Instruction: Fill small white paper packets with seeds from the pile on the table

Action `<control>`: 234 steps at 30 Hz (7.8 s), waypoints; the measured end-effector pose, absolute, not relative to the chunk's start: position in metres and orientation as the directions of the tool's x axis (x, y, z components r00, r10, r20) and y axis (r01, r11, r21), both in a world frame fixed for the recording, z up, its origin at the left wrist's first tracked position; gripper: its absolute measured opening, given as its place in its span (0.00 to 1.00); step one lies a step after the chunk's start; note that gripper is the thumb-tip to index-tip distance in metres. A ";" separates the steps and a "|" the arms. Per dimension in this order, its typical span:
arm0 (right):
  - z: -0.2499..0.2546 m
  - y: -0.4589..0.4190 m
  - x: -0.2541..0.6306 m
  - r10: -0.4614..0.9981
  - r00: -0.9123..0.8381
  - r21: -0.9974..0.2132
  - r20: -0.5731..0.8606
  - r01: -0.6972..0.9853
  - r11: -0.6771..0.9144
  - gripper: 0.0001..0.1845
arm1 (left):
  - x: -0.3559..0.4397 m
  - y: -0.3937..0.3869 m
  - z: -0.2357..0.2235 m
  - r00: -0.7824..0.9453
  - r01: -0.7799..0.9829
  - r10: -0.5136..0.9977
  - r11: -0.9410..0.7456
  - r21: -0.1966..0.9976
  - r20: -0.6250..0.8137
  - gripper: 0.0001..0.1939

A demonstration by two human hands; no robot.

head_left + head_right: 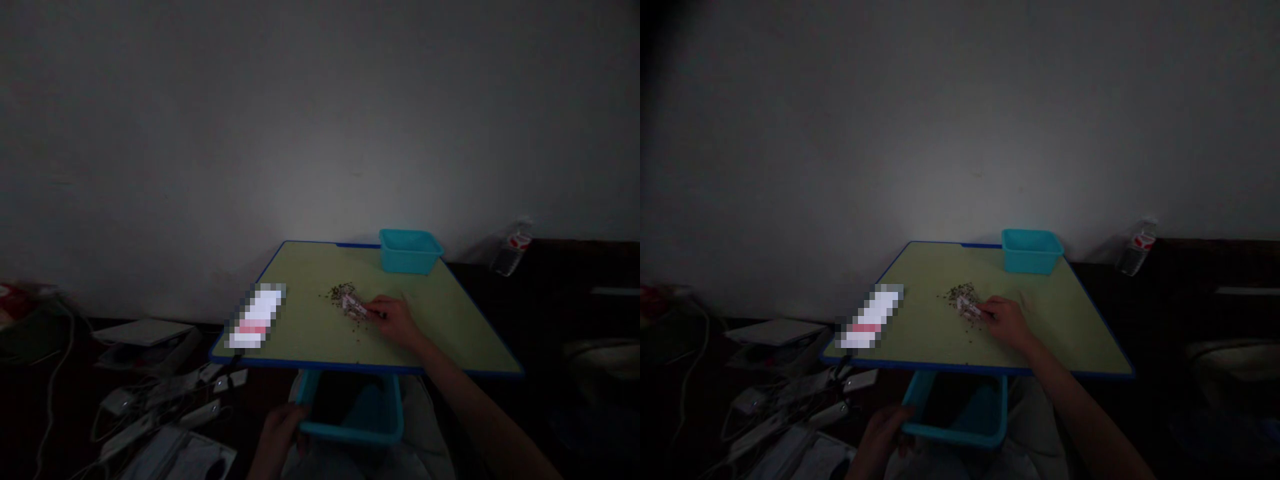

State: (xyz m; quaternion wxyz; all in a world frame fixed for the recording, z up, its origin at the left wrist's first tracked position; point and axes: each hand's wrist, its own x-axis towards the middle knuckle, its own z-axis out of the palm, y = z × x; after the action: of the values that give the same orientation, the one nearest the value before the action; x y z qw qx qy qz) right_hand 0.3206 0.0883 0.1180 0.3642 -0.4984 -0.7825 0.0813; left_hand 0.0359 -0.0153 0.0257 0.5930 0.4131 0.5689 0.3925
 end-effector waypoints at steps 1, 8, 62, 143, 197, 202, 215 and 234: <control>0.118 0.088 0.320 0.838 -0.237 -0.495 0.491 0.716 0.492 0.12 | 0.036 -0.015 0.025 0.043 0.000 0.935 0.352 0.936 -0.352 0.19; 0.117 0.088 0.320 0.838 -0.250 -0.514 0.485 0.694 0.504 0.12 | 0.036 -0.014 0.021 0.050 -0.012 0.934 0.354 0.935 -0.353 0.20; 0.123 0.084 0.318 0.855 -0.350 -0.632 0.383 0.576 0.519 0.11 | 0.037 -0.016 0.028 0.060 0.013 0.930 0.363 0.932 -0.363 0.19; 0.122 0.085 0.320 0.869 -0.354 -0.686 0.345 0.537 0.491 0.10 | 0.039 -0.016 0.029 0.032 0.036 0.938 0.344 0.938 -0.345 0.20; 0.127 0.051 0.327 0.900 -0.305 -0.735 0.311 0.523 0.431 0.11 | 0.038 -0.016 0.021 0.013 0.025 0.939 0.342 0.939 -0.342 0.20; 0.118 0.040 0.337 0.916 -0.270 -0.731 0.296 0.554 0.399 0.10 | 0.040 -0.016 0.016 0.031 0.019 0.943 0.332 0.943 -0.332 0.20; 0.123 0.033 0.317 0.900 -0.377 -0.801 0.218 0.457 0.386 0.10 | 0.041 -0.017 0.033 0.029 0.040 0.942 0.333 0.942 -0.335 0.19; 0.120 0.036 0.289 0.893 -0.366 -0.786 0.262 0.456 0.418 0.10 | 0.042 -0.029 0.062 -0.048 -0.024 0.958 0.283 0.959 -0.284 0.15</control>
State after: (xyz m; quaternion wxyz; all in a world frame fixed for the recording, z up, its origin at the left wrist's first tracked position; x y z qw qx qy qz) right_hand 0.2894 0.0358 0.1197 0.3504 -0.4404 -0.7657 0.3114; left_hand 0.0418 -0.0286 0.0616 0.5579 0.4060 0.5748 0.4399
